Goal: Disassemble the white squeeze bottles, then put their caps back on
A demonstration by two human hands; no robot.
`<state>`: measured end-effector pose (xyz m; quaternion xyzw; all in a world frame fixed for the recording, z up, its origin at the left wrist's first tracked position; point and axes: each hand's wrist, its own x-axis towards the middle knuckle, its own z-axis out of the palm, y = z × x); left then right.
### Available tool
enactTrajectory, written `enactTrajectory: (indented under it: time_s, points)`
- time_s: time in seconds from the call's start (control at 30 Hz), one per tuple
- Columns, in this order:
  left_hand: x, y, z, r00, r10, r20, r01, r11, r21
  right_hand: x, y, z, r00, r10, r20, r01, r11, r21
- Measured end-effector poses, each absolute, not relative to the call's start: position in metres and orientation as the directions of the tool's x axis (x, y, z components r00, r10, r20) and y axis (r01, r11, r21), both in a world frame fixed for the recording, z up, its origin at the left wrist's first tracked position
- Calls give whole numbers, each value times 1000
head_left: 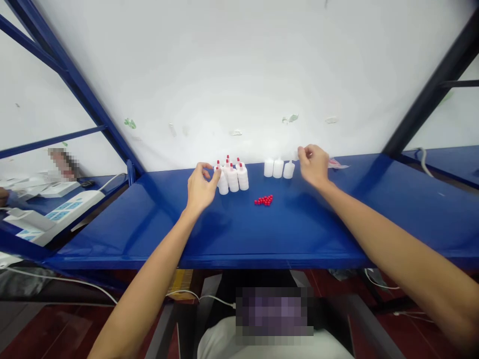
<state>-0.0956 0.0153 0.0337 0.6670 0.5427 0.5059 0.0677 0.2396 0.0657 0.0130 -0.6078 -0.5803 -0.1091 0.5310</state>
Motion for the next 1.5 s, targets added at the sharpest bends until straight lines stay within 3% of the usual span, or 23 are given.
enactTrajectory:
  time_s: [0.2,0.67,0.77,0.97,1.17,1.27,1.4,1.5]
  points:
    - [-91,40,20,-11,822,570,825,-315,470,231,76,8,293,704,647,858,105,-502]
    - [-87,27,11,3,806,592,808,-350,473,239,92,21,292,863,412,879,-72,-472]
    - [-86,5,10,106,845,524,722,-428,543,239,92,24,244,894,375,877,-38,-479]
    - [-86,-36,0,231,904,358,340,-420,841,241,84,31,199,900,387,873,17,-488]
    - [-89,-57,-2,347,894,284,268,-385,883,213,54,31,87,689,720,845,331,-419]
    - [-87,-63,0,444,860,252,220,-377,900,179,25,25,-120,598,793,761,568,-313]
    - [-78,-66,0,456,844,280,285,-437,853,137,-12,14,-588,401,703,428,891,-151]
    - [-72,-67,-2,331,850,410,567,-527,633,121,-27,10,-705,320,634,345,934,-87]
